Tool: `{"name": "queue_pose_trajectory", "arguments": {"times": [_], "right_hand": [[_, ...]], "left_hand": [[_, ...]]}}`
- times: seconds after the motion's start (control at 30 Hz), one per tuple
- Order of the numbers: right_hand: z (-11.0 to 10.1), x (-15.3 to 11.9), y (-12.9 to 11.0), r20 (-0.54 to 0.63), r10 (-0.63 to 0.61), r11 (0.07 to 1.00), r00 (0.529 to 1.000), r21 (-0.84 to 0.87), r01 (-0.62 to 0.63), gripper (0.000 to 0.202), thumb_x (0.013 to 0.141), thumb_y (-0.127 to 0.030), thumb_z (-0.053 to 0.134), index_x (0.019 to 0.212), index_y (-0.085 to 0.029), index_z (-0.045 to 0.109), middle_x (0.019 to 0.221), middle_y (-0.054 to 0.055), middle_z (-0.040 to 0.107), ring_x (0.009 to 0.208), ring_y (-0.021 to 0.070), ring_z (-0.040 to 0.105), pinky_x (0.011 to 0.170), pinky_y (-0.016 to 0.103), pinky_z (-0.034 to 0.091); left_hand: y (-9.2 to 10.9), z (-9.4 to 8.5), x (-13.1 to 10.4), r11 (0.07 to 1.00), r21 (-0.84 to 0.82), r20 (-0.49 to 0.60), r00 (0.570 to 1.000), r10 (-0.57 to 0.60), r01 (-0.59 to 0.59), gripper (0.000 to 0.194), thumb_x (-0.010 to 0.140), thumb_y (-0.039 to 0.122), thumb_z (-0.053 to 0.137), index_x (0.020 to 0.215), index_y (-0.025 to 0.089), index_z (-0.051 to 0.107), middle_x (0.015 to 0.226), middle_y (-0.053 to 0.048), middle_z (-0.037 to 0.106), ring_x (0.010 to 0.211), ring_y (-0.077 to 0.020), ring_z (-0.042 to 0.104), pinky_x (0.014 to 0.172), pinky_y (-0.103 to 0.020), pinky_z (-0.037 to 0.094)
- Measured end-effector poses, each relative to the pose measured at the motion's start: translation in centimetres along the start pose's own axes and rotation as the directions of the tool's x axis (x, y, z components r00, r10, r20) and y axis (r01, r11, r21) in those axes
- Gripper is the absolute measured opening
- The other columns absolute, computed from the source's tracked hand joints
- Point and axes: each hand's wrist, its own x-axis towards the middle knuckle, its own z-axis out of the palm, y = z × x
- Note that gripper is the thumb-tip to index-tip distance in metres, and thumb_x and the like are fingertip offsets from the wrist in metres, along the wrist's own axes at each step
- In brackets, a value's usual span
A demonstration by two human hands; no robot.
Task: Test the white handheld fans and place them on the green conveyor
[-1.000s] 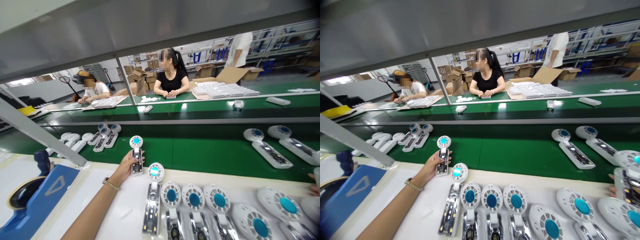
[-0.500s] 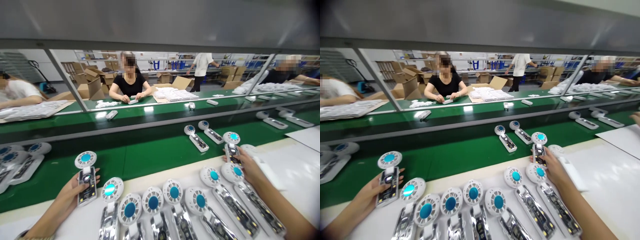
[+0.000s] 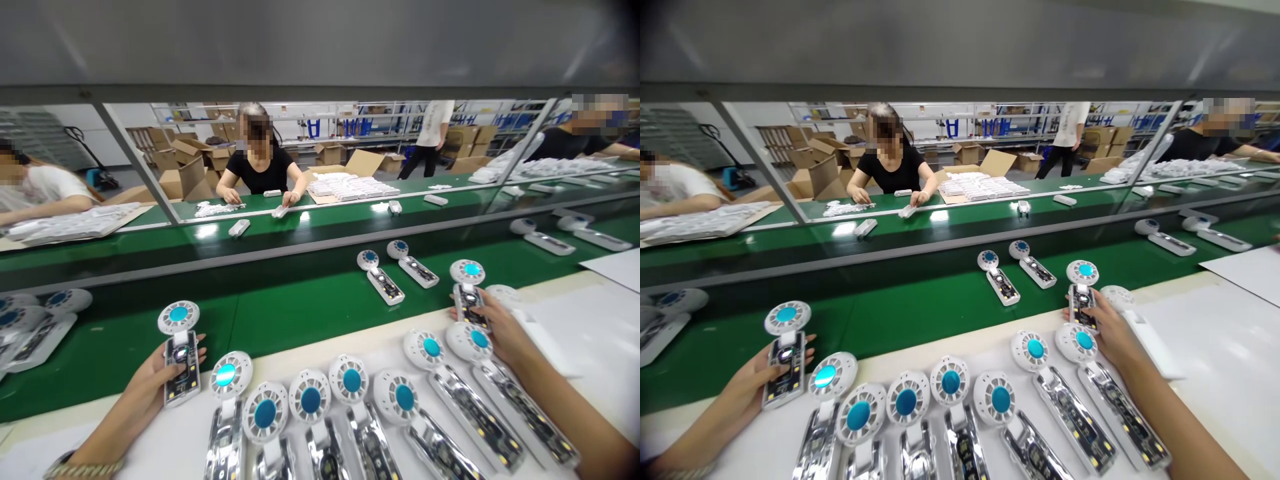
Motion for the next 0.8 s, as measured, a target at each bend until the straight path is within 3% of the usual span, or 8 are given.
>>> {"name": "queue_pose_trajectory", "arguments": {"times": [0.23,0.43,0.8], "right_hand": [[0.1,-0.3,-0.2,-0.027,0.046,0.99,0.999,0.138,-0.042,0.058,0.081,-0.028,0.045,0.136,-0.02,0.027,0.133,0.016,0.046,0.103,0.0242,0.06,0.081,0.027,0.048],[-0.5,0.8,1.2,-0.094,0.004,0.958,0.996,0.285,0.023,0.054,0.063,-0.017,0.062,0.115,-0.028,0.052,0.103,0.007,0.067,0.083,0.0249,0.068,0.067,0.028,0.055],[-0.6,1.1,1.5,-0.089,0.013,0.933,0.996,0.359,0.02,0.047,0.062,-0.015,0.065,0.106,-0.03,0.058,0.104,0.005,0.067,0.083,0.0249,0.068,0.069,0.029,0.056]], "left_hand": [[0.1,-0.1,-0.2,1.0,-0.006,0.011,1.0,-0.005,0.005,0.066,0.046,0.028,0.083,0.107,0.027,0.058,0.129,-0.004,0.055,0.119,-0.0343,0.048,0.078,-0.029,0.057],[-0.1,-0.5,0.1,1.0,-0.008,0.032,0.999,-0.008,0.008,0.067,0.046,0.026,0.083,0.108,0.027,0.057,0.131,-0.005,0.053,0.117,-0.0327,0.051,0.081,-0.032,0.056],[-0.3,-0.7,0.2,1.0,-0.021,0.034,0.999,-0.002,0.003,0.067,0.048,0.026,0.083,0.109,0.026,0.056,0.132,-0.007,0.052,0.118,-0.0341,0.049,0.078,-0.03,0.057]]}}
